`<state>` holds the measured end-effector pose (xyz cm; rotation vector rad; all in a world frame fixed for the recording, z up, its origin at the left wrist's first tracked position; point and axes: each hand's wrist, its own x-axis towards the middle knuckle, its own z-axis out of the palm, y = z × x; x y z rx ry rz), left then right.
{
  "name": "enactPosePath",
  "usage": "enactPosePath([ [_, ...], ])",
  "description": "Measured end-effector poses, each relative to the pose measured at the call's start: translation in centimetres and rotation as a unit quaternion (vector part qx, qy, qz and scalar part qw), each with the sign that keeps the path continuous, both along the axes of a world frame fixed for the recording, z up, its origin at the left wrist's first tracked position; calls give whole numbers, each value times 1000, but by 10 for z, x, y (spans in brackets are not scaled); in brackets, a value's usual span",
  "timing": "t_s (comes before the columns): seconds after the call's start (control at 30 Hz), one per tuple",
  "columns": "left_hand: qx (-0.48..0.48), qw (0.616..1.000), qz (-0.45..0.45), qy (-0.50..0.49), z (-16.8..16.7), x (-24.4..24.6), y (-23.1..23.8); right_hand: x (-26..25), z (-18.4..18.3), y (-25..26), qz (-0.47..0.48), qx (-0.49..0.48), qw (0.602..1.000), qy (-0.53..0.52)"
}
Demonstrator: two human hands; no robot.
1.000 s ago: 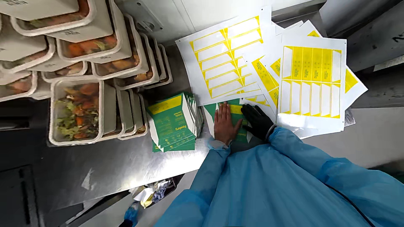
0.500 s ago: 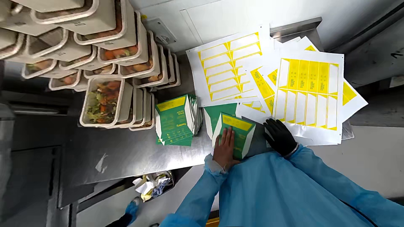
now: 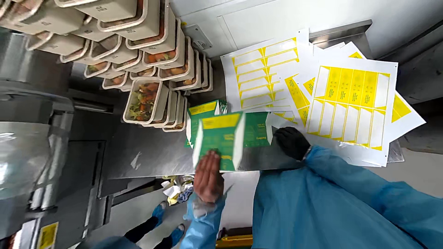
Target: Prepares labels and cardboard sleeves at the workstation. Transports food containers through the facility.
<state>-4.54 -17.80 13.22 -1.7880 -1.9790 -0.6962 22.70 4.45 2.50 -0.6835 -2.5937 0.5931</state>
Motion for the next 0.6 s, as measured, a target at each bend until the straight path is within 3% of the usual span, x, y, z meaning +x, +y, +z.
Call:
enactPosePath([
  [0.13,-99,988,119,8,-47,-59,35,-65,-9,-22,89,-65,981,-162],
  [0.23,-199,969,138,-37,-79,-87,59,-59,-16,-39,121,-71,963,-228],
  [0.33,-254,956,133,-67,-89,-96,68,-29,-6,-55,170,-85,947,-258],
  [0.43,-190,971,96,-111,-77,-71,68,-11,-20,-64,204,-40,954,-216],
  [0.5,-163,974,25,-157,-83,-28,74,6,-40,-56,176,-9,982,-74],
  [0.57,-204,960,-73,-176,-100,18,70,26,13,-38,151,-122,970,-149],
  [0.6,-241,951,-107,-164,-110,39,67,44,25,-30,95,-136,980,-114],
])
